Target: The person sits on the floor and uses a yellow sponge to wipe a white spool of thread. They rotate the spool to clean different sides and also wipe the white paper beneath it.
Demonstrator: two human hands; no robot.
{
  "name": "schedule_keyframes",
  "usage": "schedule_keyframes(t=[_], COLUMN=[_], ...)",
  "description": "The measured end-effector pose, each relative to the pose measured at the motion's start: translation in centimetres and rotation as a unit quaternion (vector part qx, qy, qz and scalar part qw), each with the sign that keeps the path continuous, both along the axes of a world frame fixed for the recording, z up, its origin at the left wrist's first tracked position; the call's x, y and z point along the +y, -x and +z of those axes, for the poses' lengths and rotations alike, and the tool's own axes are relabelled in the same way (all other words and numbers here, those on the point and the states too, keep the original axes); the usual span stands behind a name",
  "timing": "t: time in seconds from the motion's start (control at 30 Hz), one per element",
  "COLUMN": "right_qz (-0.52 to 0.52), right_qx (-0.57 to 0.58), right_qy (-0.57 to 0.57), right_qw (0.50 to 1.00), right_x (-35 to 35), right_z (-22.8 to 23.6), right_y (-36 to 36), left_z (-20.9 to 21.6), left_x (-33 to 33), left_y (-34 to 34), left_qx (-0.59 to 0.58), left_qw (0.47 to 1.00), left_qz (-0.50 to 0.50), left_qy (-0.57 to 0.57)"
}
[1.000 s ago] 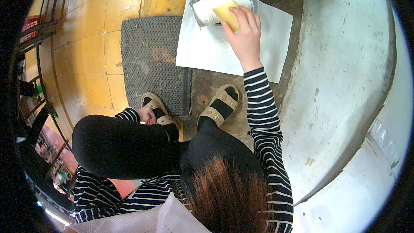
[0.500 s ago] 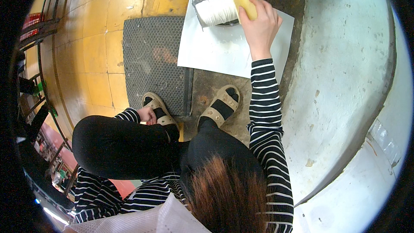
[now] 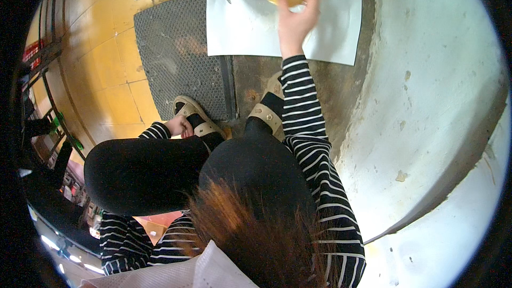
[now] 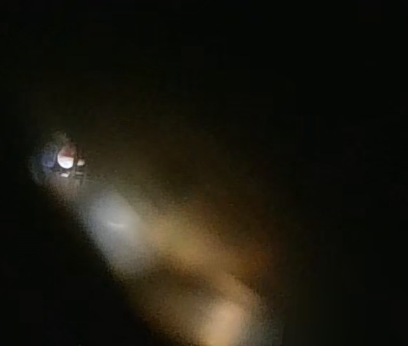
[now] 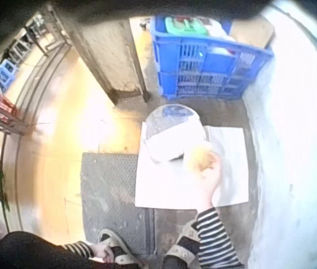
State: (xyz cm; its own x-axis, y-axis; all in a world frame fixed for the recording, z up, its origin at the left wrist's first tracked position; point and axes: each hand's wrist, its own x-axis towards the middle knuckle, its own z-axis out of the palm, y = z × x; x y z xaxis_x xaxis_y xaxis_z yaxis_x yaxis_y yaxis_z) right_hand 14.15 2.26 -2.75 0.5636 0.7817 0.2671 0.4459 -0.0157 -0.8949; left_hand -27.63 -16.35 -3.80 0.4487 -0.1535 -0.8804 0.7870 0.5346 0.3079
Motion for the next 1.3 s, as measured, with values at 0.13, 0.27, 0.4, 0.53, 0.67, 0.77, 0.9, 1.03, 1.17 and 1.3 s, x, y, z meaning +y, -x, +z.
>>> schedule_keyframes(t=[0.13, 0.27, 0.4, 0.53, 0.67, 0.77, 0.9, 1.03, 1.17, 1.3], right_qz=[-0.054, -0.034, -0.004, 0.038, 0.075, 0.092, 0.095, 0.061, 0.047, 0.077], right_qx=[0.01, 0.091, 0.067, 0.013, -0.098, -0.147, -0.177, -0.243, -0.296, -0.255], right_qy=[-0.003, -0.004, 0.013, 0.001, -0.055, -0.082, -0.107, -0.061, -0.093, -0.046], right_qw=[0.998, 0.995, 0.998, 0.999, 0.991, 0.981, 0.974, 0.966, 0.949, 0.963], right_x=[-0.4, -0.5, -1.6, -2.7, -2.6, -2.2, -1.5, -0.4, 2.3, 4.3], right_z=[-1.3, -1.4, -1.4, -2.0, -2.6, -2.7, -2.1, -0.1, 3.3, 7.5], right_y=[1.3, 1.8, 3.1, 3.9, 4.1, 3.9, 3.0, 1.2, -0.5, -1.2], left_z=[0.1, 0.0, 0.0, 0.2, 0.1, 0.1, 0.1, 0.2, 0.3, 0.3], left_x=[-0.1, 0.1, 0.3, 0.4, 0.4, 0.5, 0.5, 0.5, 0.6, 0.6], left_y=[0.1, 0.2, 0.0, -0.1, 0.0, 0.1, 0.0, -0.2, -0.2, -0.2], left_qx=[0.021, 0.031, 0.026, 0.026, 0.024, 0.023, 0.021, 0.024, 0.024, 0.027], left_qw=[1.0, 0.999, 0.999, 0.999, 0.999, 0.999, 0.999, 0.999, 0.999, 0.999], left_qz=[0.0, -0.02, -0.037, -0.031, -0.025, -0.026, -0.03, -0.039, -0.037, -0.028], left_qy=[0.004, 0.013, 0.009, 0.016, 0.01, 0.016, 0.014, 0.004, 0.002, 0.008])
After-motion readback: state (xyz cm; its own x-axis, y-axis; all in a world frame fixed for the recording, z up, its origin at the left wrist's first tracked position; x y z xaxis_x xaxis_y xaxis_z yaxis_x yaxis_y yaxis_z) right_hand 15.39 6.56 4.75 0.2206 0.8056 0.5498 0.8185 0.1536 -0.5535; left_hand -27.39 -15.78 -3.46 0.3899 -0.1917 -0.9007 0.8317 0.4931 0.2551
